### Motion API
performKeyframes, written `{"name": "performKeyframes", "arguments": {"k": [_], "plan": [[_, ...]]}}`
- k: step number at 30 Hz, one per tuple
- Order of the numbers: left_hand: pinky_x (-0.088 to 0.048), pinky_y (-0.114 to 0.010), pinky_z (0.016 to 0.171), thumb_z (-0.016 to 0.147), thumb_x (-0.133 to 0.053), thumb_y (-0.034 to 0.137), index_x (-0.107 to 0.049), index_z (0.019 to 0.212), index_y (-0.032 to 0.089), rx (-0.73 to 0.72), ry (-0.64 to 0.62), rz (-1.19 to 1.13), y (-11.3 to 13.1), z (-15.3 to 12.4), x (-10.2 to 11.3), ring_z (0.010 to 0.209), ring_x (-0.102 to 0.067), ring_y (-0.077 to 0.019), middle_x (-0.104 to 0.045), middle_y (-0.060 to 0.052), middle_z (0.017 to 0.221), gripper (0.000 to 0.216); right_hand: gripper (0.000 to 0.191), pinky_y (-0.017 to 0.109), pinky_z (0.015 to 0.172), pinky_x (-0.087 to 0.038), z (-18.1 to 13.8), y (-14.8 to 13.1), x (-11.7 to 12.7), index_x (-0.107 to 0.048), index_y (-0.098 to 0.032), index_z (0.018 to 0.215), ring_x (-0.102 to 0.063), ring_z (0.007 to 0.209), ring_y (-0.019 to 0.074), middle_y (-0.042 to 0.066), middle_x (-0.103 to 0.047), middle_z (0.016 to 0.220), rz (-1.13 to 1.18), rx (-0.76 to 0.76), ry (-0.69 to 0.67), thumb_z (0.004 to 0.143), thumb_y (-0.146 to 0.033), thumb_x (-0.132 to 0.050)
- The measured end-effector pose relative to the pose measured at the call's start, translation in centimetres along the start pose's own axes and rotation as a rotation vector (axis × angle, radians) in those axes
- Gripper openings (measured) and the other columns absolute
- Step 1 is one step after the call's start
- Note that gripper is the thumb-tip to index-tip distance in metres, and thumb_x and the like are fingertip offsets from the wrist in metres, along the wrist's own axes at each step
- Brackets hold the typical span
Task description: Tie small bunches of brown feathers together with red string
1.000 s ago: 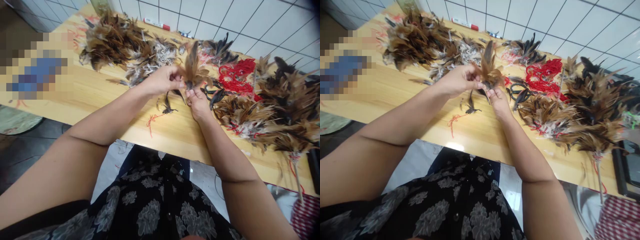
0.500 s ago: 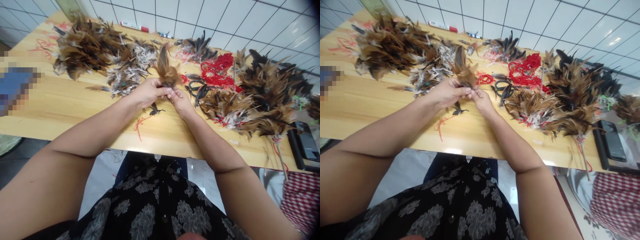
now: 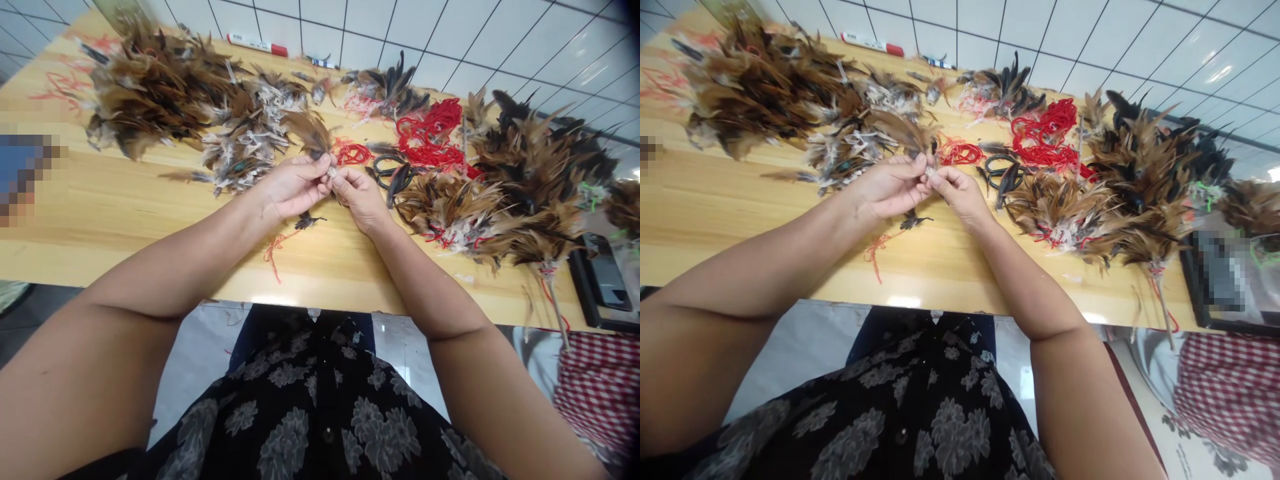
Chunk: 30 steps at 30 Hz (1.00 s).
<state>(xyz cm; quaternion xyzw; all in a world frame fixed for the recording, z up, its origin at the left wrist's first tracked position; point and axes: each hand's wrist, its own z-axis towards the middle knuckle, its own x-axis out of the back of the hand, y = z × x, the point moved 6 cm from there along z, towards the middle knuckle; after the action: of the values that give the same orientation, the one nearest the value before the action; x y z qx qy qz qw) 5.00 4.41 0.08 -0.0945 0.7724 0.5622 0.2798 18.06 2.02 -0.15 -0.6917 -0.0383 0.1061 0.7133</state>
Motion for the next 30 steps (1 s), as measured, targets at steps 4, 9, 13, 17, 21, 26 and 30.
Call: {"name": "performKeyframes", "arguments": {"k": [4, 9, 13, 17, 21, 26, 30], "plan": [[-0.054, -0.02, 0.064, 0.111, -0.088, 0.006, -0.074, 0.082, 0.015, 0.018, -0.004, 0.004, -0.2, -0.3, -0.4, 0.066, -0.063, -0.0091, -0.064, 0.002, 0.075, 0.033, 0.069, 0.023, 0.072, -0.053, -0.1, -0.1, -0.2, -0.056, -0.024, 0.079, -0.06, 0.084, 0.0128, 0.0, -0.065, 0.083, -0.014, 0.036, -0.001, 0.085, -0.08, -0.096], [-0.053, -0.025, 0.068, 0.113, -0.08, 0.001, -0.075, 0.081, 0.018, 0.048, 0.007, 0.022, 0.2, -0.8, -0.6, 0.071, -0.06, -0.0126, -0.068, 0.001, 0.075, 0.036, 0.069, 0.023, 0.072, -0.052, -0.1, 0.0, -0.3, -0.054, -0.024, 0.08, -0.057, 0.083, 0.0122, -0.002, -0.063, 0.082, -0.058, 0.025, -0.01, 0.089, -0.081, -0.092], [-0.046, -0.022, 0.062, 0.118, -0.068, -0.003, -0.076, 0.08, 0.016, 0.036, -0.044, 0.073, 1.1, -0.8, -0.7, 0.067, -0.057, -0.0107, -0.067, 0.0, 0.067, 0.043, 0.064, 0.023, 0.065, -0.044, 0.4, 0.9, 0.5, -0.061, -0.023, 0.089, -0.05, 0.074, 0.0106, -0.003, -0.057, 0.079, -0.063, 0.013, -0.008, 0.097, -0.082, -0.084], [-0.045, -0.02, 0.057, 0.108, -0.09, 0.004, -0.078, 0.075, 0.017, -0.056, -0.143, 0.135, 1.3, -0.2, -0.2, 0.065, -0.058, -0.0088, -0.074, 0.0, 0.072, 0.036, 0.076, 0.024, 0.06, -0.037, 0.8, 1.2, 1.0, -0.069, -0.022, 0.096, -0.044, 0.07, 0.0096, -0.006, -0.053, 0.075, -0.018, 0.051, -0.073, 0.08, -0.094, -0.09], [-0.063, -0.027, 0.08, 0.091, -0.11, 0.02, -0.081, 0.079, 0.016, -0.088, -0.211, 0.2, 0.1, 0.5, 0.4, 0.076, -0.073, -0.0153, -0.082, -0.002, 0.081, 0.032, 0.082, 0.024, 0.063, -0.039, 0.6, 0.7, 0.6, -0.07, -0.021, 0.091, -0.052, 0.077, 0.0114, -0.005, -0.054, 0.075, -0.04, 0.064, -0.147, 0.067, -0.095, -0.098], [-0.067, -0.032, 0.089, 0.089, -0.108, 0.015, -0.078, 0.078, 0.012, -0.096, -0.196, 0.206, 0.0, 0.5, 0.5, 0.077, -0.079, -0.0192, -0.08, -0.003, 0.081, 0.032, 0.08, 0.026, 0.062, -0.034, 0.5, 1.2, 0.9, -0.075, -0.02, 0.092, -0.042, 0.072, 0.0116, -0.005, -0.05, 0.071, -0.07, 0.025, -0.126, 0.07, -0.094, -0.097], [-0.063, -0.023, 0.08, 0.089, -0.105, 0.007, -0.079, 0.077, 0.011, -0.066, -0.173, 0.243, 0.2, 0.4, 0.3, 0.07, -0.074, -0.0129, -0.078, -0.003, 0.078, 0.028, 0.078, 0.027, 0.069, -0.041, 0.7, 1.2, 1.3, -0.076, -0.021, 0.087, -0.051, 0.083, 0.0153, 0.0, -0.058, 0.079, -0.108, 0.096, -0.094, 0.072, -0.096, -0.094]]}}
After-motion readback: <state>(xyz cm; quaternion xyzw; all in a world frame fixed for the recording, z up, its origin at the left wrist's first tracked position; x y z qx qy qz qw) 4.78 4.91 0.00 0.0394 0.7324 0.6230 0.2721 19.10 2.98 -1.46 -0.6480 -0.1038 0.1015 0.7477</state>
